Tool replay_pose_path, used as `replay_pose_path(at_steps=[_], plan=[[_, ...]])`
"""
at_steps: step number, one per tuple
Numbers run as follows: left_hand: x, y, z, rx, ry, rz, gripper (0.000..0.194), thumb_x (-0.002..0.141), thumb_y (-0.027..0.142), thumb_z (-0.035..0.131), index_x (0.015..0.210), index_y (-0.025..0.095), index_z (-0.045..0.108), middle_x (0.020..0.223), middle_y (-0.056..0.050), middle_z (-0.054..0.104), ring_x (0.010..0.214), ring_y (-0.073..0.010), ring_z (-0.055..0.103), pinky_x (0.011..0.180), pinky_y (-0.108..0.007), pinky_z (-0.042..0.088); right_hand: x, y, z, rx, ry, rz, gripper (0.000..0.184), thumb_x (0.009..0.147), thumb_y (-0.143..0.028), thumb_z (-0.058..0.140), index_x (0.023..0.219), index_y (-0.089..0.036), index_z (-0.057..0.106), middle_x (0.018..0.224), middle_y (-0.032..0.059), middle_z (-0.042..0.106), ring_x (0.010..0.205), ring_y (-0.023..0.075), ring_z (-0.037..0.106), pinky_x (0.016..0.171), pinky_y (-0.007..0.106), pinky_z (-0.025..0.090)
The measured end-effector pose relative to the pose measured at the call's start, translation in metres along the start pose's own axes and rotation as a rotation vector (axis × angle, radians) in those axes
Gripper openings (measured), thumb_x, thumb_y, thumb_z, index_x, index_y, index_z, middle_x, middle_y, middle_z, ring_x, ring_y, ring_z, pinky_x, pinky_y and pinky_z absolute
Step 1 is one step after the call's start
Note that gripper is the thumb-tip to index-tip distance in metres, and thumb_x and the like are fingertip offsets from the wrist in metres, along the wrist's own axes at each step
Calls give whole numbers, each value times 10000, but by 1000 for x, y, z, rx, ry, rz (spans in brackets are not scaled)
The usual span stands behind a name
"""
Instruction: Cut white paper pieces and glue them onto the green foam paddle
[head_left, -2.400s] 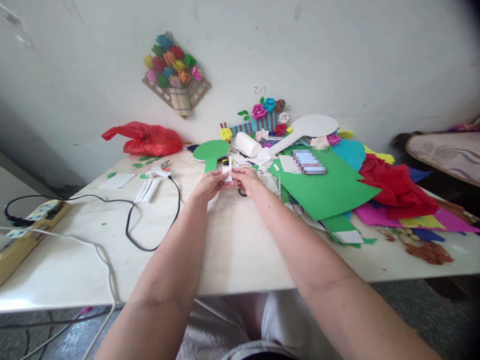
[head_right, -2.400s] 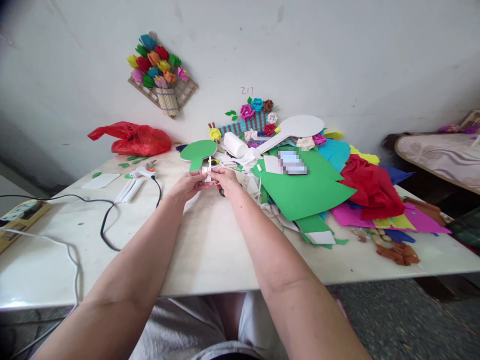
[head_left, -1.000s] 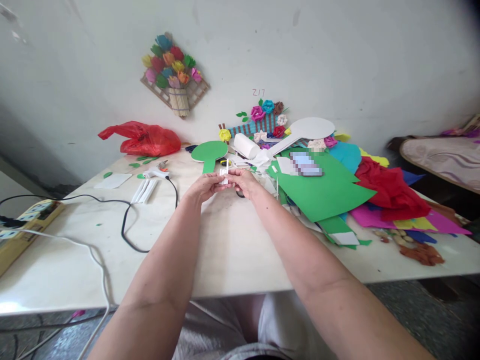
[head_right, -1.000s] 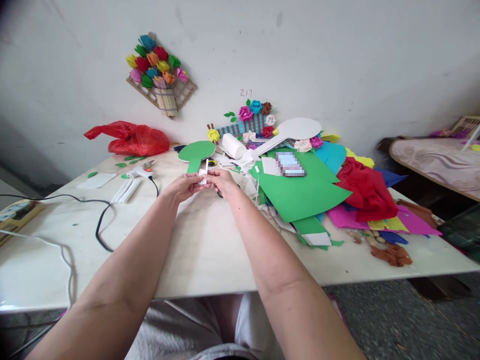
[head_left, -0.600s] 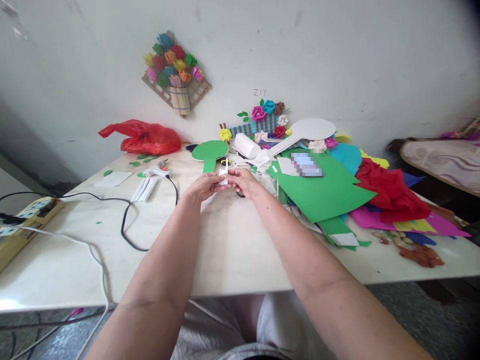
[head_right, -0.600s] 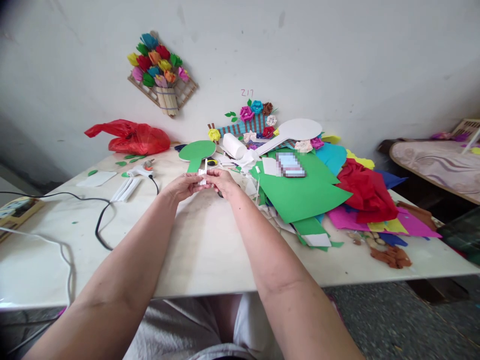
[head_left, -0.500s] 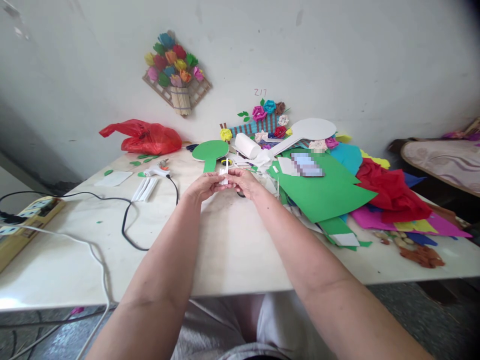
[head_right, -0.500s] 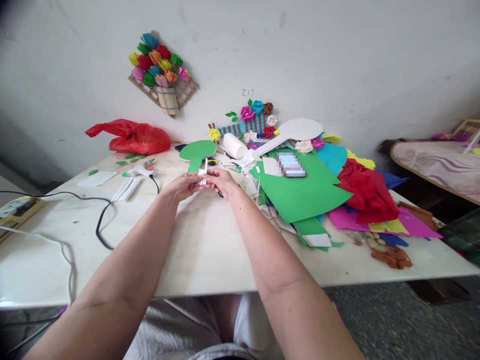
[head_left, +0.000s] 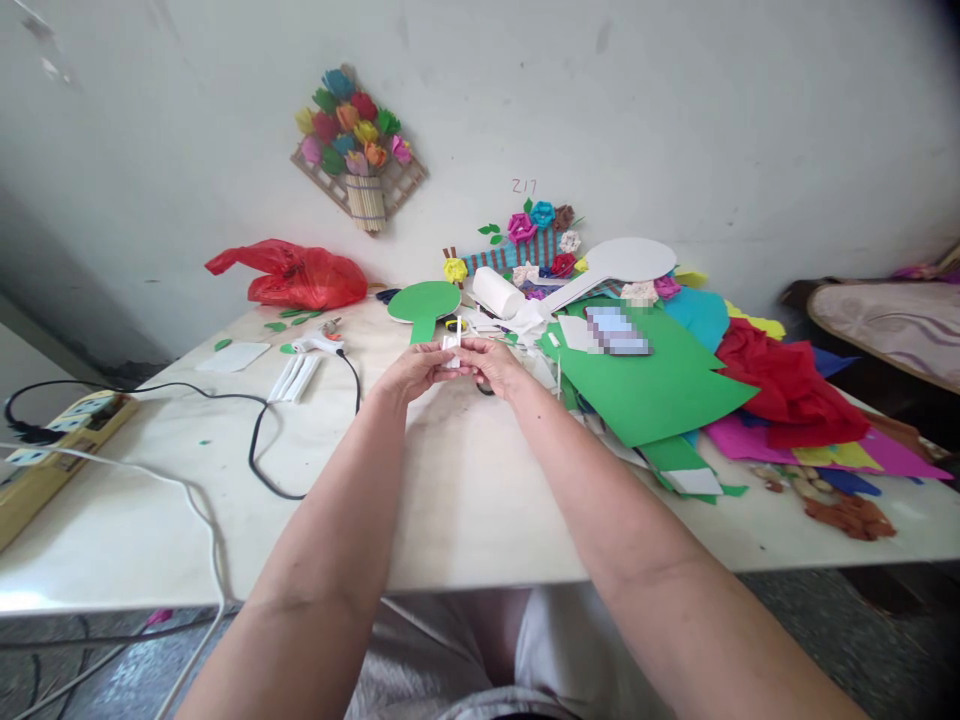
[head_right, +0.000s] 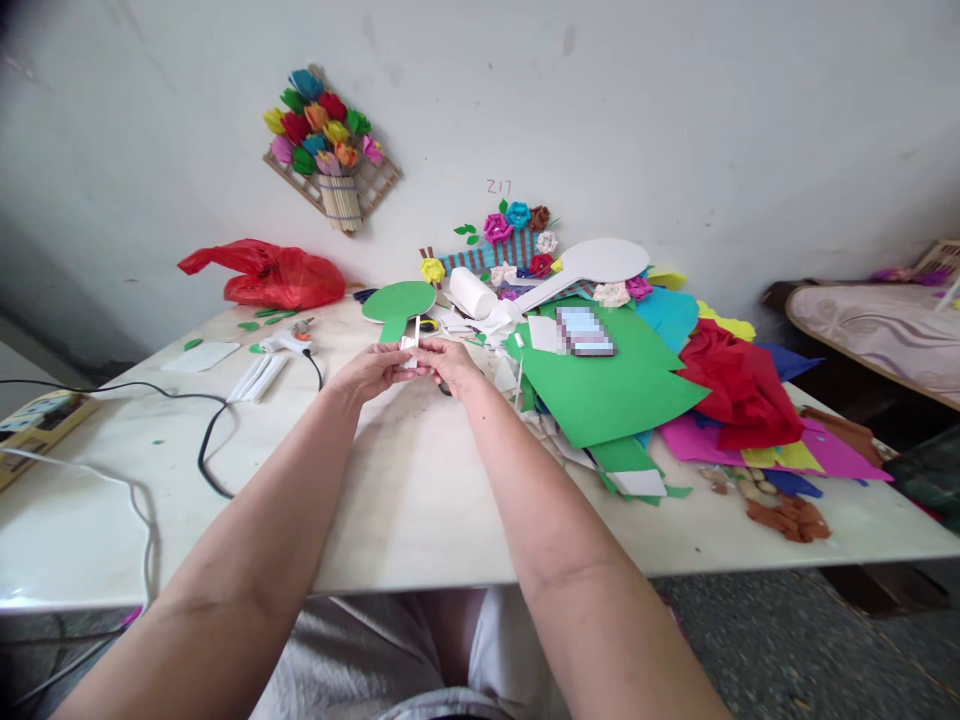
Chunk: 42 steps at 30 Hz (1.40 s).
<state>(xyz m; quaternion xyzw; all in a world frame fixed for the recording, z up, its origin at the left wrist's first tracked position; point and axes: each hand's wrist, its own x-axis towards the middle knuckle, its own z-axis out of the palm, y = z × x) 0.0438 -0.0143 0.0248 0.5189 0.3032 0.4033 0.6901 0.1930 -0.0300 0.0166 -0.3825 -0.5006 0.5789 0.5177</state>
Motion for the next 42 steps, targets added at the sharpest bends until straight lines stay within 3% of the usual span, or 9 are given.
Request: replay_pose_path(at_steps=[7, 12, 20, 28, 42], plan=[[1, -2, 1, 57, 6, 53, 107, 729, 91, 587, 805, 54, 652, 712, -92, 672, 675, -160, 667, 671, -238, 551, 0, 2, 0, -25, 0, -9, 249, 674, -241, 700, 895, -135, 655, 517, -65, 512, 397, 20, 390, 330, 139, 209], [0, -2, 4, 90, -11, 90, 148, 710, 163, 647, 815, 60, 651, 743, -87, 677, 710, -168, 664, 718, -278, 545, -3, 0, 1, -28, -16, -26, 187, 710, -319, 672, 743, -143, 617, 496, -76, 454, 384, 23, 348, 326, 145, 222], [3, -5, 5, 129, 19, 50, 150, 736, 187, 648, 830, 73, 624, 736, -89, 679, 596, -144, 655, 574, -219, 537, -1, 0, 3, -93, 156, -1, 194, 792, -333, 609, 819, -142, 621, 497, -54, 492, 342, 22, 328, 319, 152, 184], [4, -6, 10, 79, 15, 72, 137, 736, 181, 650, 824, 84, 611, 704, -57, 670, 585, -123, 649, 594, -207, 544, -2, -2, 7, -79, 234, 16, 199, 772, -319, 632, 839, -132, 647, 495, -57, 480, 349, 20, 314, 332, 157, 192], [5, -8, 12, 69, 47, 95, 161, 702, 202, 679, 789, 79, 622, 676, -48, 655, 568, -118, 638, 588, -205, 536, 2, 3, 9, -57, 259, -27, 168, 785, -309, 608, 755, -144, 613, 479, -75, 416, 335, 27, 306, 306, 168, 200]])
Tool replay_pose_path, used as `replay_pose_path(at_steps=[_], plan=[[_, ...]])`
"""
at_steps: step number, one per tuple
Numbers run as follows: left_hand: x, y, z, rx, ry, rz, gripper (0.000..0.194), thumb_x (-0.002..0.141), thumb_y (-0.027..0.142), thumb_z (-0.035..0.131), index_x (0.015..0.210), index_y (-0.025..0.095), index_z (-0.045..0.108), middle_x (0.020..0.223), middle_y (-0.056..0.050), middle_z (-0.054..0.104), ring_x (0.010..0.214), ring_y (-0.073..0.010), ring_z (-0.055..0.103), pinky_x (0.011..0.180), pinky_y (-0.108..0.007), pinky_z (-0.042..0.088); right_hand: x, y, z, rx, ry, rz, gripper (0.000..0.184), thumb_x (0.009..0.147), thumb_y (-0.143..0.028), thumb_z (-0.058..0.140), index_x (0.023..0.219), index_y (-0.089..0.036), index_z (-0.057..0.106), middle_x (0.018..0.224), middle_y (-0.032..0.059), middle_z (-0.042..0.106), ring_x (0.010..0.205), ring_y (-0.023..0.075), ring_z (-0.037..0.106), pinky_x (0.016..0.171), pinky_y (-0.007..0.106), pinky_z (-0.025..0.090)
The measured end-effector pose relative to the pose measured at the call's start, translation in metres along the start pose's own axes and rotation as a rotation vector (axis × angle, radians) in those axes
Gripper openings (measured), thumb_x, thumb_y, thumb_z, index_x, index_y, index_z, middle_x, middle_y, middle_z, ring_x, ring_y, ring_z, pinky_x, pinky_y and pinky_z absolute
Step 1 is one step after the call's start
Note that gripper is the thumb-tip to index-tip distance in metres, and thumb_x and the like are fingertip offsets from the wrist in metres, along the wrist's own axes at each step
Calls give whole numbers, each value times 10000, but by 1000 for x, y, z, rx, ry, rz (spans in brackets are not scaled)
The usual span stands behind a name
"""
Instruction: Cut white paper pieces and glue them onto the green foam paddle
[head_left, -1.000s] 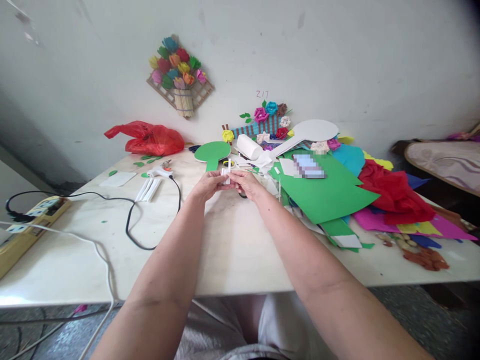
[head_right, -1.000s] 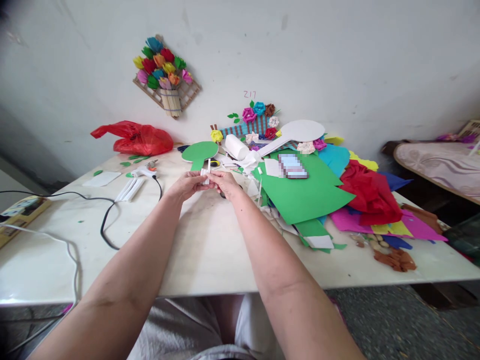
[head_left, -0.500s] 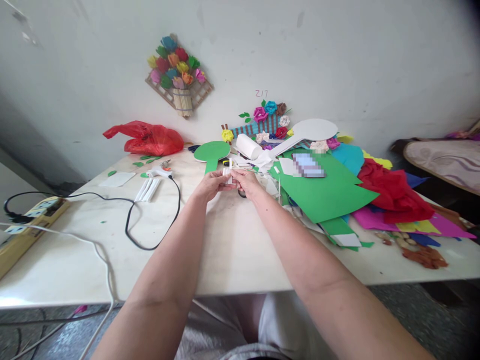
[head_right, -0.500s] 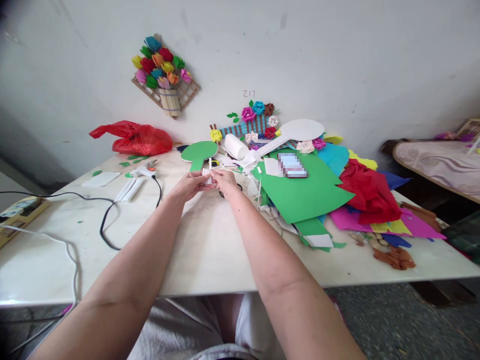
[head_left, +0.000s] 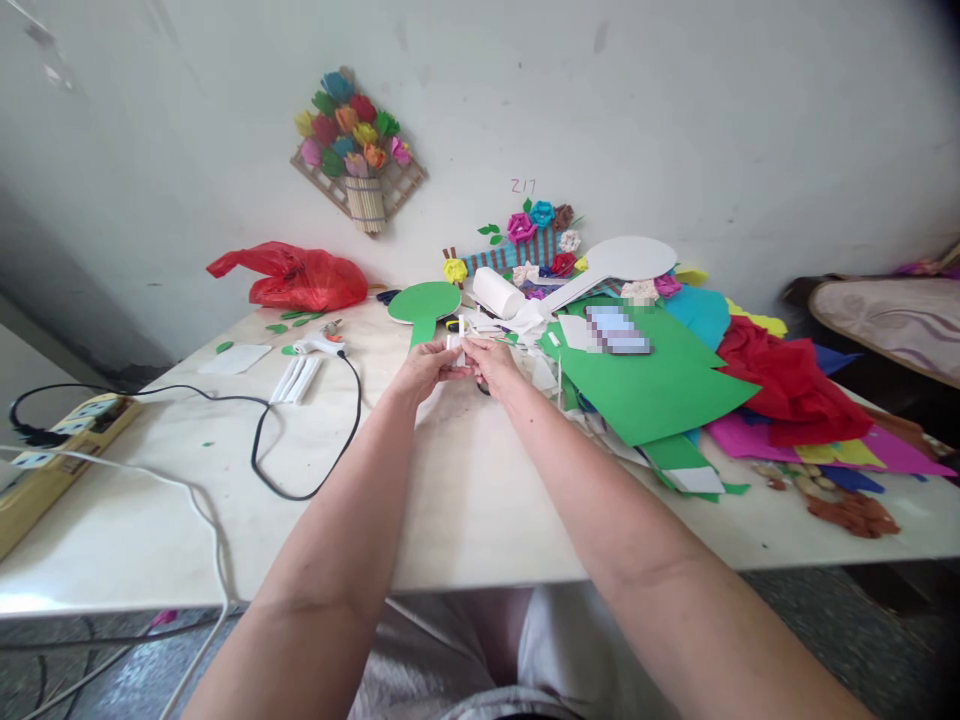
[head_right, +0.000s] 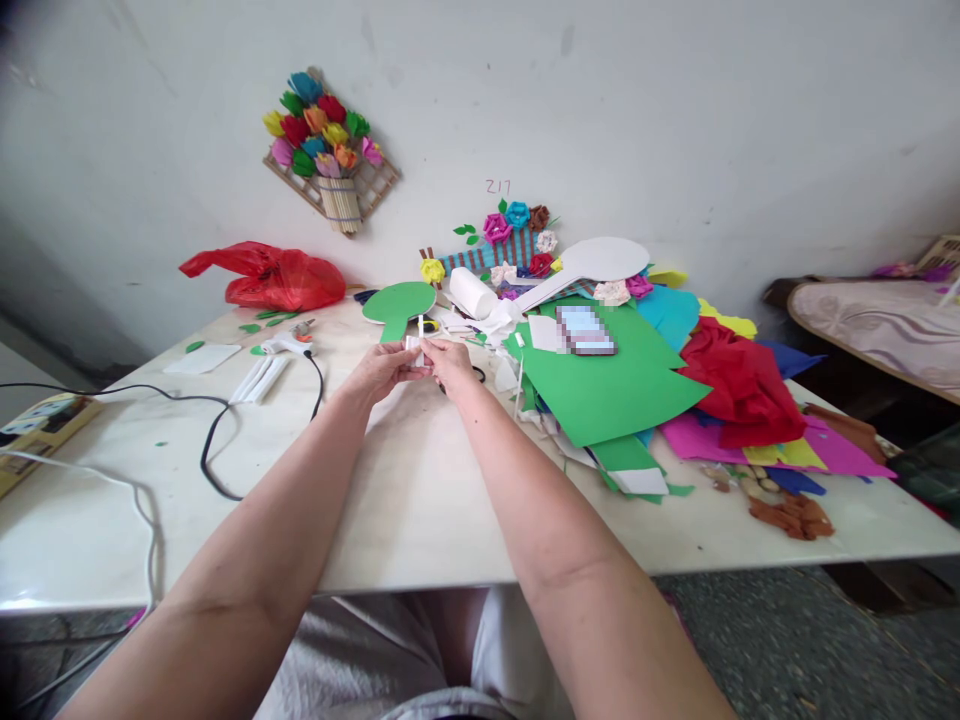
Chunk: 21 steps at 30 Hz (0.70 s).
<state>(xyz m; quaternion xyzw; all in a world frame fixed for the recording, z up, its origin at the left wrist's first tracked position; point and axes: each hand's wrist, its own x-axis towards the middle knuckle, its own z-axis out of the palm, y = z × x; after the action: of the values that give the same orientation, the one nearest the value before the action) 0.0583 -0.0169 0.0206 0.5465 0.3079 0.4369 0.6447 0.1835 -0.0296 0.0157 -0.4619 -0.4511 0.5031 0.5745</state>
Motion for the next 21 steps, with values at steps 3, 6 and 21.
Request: replay_pose_path(at_steps=[3, 6, 21], plan=[[1, -1, -1, 13, -7, 17, 186, 685, 228, 694, 780, 84, 625, 673, -46, 657, 565, -115, 635, 589, -203, 535, 0, 0, -1, -15, -5, -13, 161, 787, -292, 601, 733, -140, 605, 486, -68, 431, 338, 27, 318, 304, 167, 211], [1, -3, -2, 34, -21, 36, 216, 679, 259, 702, 784, 86, 625, 687, -49, 660, 574, -118, 636, 593, -210, 536, -2, -1, 0, -27, -21, -16, 170, 781, -300, 600, 719, -142, 597, 493, -61, 448, 345, 30, 336, 306, 164, 221], [-1, 2, -5, 172, 168, -18, 121, 737, 187, 640, 784, 85, 595, 692, -76, 678, 549, -134, 645, 553, -216, 533, -5, -40, -31, -1541, -69, -21, 250, 672, -238, 641, 899, -155, 700, 996, 155, 671, 941, 275, 610, 732, 317, 444]])
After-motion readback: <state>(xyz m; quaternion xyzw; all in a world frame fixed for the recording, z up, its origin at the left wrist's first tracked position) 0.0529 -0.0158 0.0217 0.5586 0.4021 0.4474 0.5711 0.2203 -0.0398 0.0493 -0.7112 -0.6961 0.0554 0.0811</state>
